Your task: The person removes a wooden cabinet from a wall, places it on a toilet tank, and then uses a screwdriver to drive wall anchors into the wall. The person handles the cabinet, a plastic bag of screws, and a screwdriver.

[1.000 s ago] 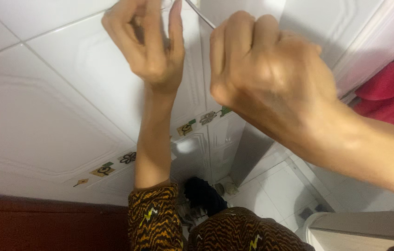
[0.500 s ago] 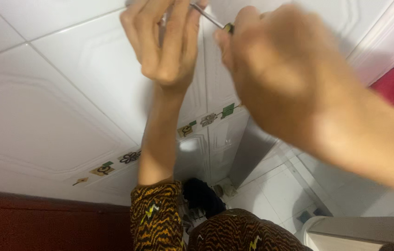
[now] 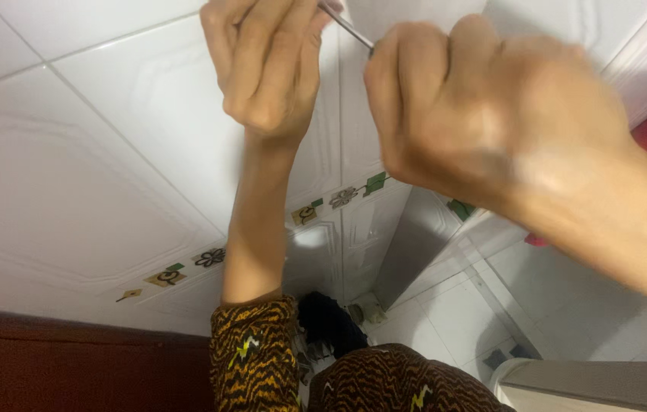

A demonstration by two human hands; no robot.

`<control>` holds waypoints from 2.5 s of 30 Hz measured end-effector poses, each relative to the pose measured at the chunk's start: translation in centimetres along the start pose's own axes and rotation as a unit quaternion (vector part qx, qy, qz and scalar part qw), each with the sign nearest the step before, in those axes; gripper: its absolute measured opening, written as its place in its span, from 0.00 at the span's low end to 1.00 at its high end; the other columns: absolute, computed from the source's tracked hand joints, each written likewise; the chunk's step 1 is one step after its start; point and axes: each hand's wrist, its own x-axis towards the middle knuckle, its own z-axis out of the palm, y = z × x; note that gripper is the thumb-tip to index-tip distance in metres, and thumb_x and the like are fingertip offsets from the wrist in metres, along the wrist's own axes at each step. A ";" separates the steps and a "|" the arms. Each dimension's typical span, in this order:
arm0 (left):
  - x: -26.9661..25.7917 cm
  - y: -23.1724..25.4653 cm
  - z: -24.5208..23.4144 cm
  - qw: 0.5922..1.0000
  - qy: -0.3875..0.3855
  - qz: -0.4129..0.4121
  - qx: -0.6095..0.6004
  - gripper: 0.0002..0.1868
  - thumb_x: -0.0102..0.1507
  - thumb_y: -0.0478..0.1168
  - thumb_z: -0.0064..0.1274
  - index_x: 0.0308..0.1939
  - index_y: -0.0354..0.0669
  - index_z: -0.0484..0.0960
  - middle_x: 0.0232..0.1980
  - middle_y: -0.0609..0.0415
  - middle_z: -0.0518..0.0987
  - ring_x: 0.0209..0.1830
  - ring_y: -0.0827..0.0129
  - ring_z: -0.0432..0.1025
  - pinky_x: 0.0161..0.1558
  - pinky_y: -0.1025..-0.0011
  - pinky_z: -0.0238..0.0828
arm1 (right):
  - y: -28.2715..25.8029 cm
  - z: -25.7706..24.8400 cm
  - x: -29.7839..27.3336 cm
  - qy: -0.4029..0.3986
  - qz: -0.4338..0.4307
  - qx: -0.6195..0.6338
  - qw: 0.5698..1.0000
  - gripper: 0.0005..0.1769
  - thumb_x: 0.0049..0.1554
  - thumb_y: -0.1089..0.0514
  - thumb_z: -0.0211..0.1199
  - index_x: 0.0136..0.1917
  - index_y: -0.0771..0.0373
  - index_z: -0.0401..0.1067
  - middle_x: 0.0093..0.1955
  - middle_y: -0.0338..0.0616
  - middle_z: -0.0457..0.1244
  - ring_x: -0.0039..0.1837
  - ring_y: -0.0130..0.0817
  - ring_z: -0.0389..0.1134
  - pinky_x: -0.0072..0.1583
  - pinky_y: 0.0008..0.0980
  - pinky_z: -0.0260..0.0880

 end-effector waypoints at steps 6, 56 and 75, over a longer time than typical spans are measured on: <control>-1.0 -0.3 -0.5 0.997 -0.022 -0.069 -0.016 0.09 0.60 0.23 0.67 0.42 0.31 0.86 0.47 0.54 0.78 0.51 0.59 0.69 0.47 0.65 0.70 | -1.1 -0.7 0.2 -0.050 0.062 0.107 0.991 0.05 0.47 0.62 0.59 0.39 0.63 0.67 0.32 0.34 0.54 0.32 0.20 0.54 0.29 0.20 0.50; 1.1 2.6 -1.0 0.998 -0.018 0.058 -0.010 0.11 0.54 0.31 0.70 0.39 0.32 0.87 0.40 0.50 0.84 0.45 0.62 0.77 0.47 0.64 0.80 | -1.3 -2.0 -0.4 -0.026 0.021 -0.007 0.999 0.06 0.53 0.59 0.61 0.41 0.58 0.64 0.33 0.30 0.51 0.34 0.17 0.54 0.33 0.15 0.53; 1.5 3.0 -0.5 0.999 -0.001 0.043 -0.015 0.13 0.51 0.26 0.70 0.39 0.32 0.87 0.40 0.51 0.84 0.44 0.63 0.79 0.48 0.67 0.80 | -0.1 -2.2 -1.2 0.008 -0.043 -0.061 0.997 0.08 0.53 0.60 0.59 0.35 0.59 0.61 0.34 0.34 0.51 0.36 0.21 0.56 0.34 0.21 0.48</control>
